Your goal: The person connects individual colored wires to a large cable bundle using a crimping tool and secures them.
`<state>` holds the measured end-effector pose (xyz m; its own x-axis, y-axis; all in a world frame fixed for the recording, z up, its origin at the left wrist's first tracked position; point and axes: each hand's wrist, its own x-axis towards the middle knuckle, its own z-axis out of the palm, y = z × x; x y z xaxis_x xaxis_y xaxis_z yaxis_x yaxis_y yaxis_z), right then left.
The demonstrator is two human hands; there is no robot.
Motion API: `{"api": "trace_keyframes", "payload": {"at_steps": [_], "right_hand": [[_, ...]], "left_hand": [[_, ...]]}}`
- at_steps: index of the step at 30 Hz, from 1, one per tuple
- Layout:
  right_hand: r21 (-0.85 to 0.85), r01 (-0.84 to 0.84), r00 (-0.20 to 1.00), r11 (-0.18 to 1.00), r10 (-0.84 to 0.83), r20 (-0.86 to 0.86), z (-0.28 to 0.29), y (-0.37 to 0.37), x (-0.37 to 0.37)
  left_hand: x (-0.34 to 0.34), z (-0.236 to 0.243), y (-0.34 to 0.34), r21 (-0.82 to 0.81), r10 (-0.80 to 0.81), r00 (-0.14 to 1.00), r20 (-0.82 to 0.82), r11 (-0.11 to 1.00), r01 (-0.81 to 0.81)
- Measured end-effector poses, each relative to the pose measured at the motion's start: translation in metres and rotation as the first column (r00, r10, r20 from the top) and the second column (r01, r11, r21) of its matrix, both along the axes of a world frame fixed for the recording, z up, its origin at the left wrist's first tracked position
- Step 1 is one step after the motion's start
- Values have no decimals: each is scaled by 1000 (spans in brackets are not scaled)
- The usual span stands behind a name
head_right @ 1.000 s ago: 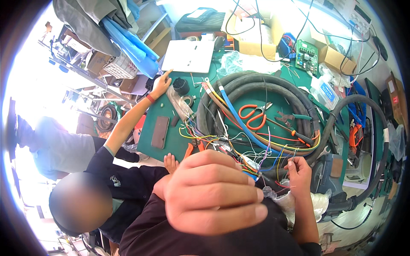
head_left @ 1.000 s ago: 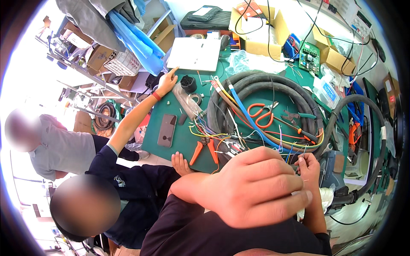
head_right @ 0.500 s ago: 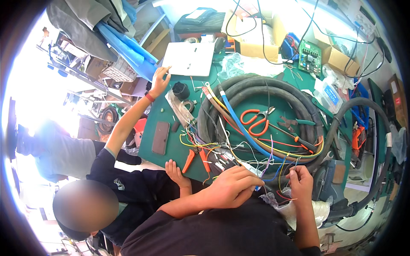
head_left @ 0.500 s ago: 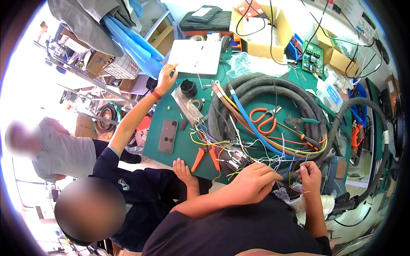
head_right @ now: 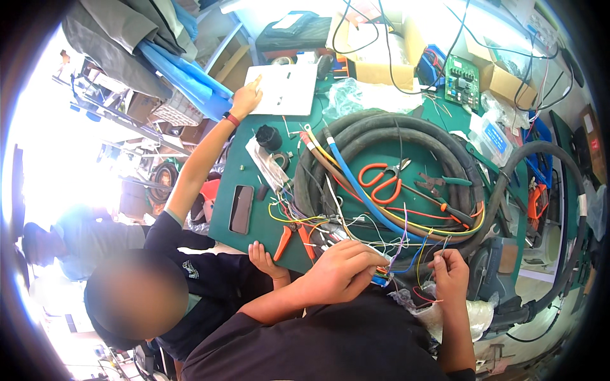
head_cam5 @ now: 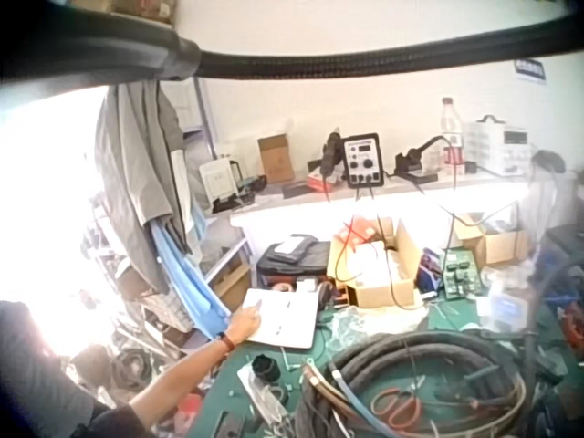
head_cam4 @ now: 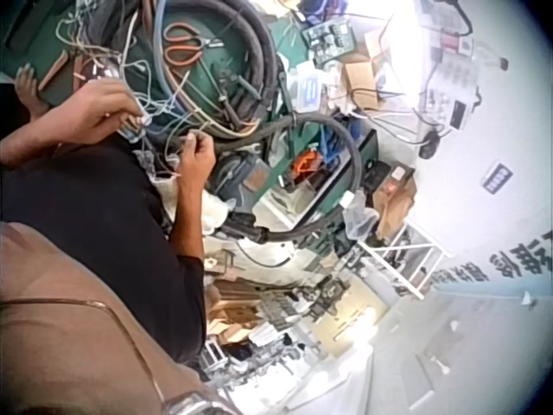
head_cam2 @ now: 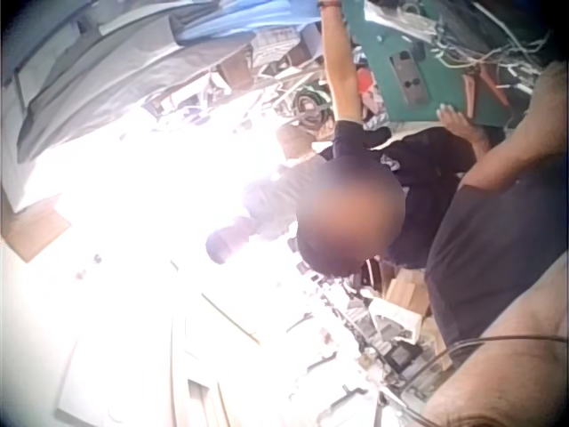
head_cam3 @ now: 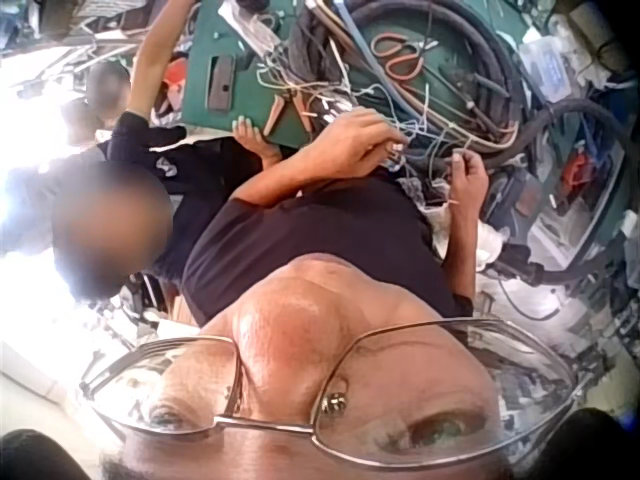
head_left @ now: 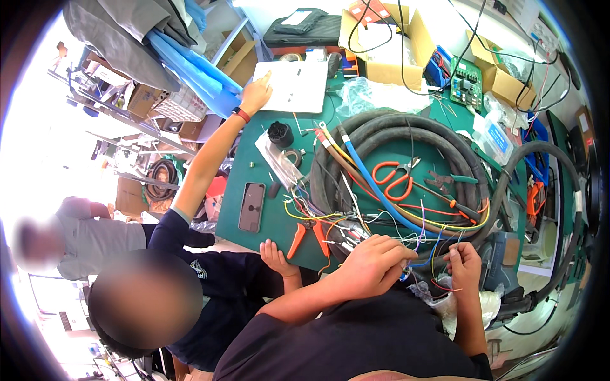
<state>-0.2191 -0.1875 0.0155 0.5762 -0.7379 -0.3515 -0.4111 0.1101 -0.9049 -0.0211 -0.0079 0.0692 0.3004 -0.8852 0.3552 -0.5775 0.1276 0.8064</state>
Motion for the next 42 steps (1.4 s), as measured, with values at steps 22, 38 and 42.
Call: {"api": "trace_keyframes", "payload": {"at_steps": [22,38,42], "right_hand": [[-3,-18,999,1000,18,36,1,0,-2],[-48,-5,1000,999,5,-4,6,2,1],[-33,3,1000,999,-2,19,6,2,1]], "left_hand": [[-6,-9,-1,15,3,1000,6,1000,-3],[-28,-49,-10,200,-84,992,97,978,63],[-30,-53,-11,211,-90,992,89,975,70]]}}
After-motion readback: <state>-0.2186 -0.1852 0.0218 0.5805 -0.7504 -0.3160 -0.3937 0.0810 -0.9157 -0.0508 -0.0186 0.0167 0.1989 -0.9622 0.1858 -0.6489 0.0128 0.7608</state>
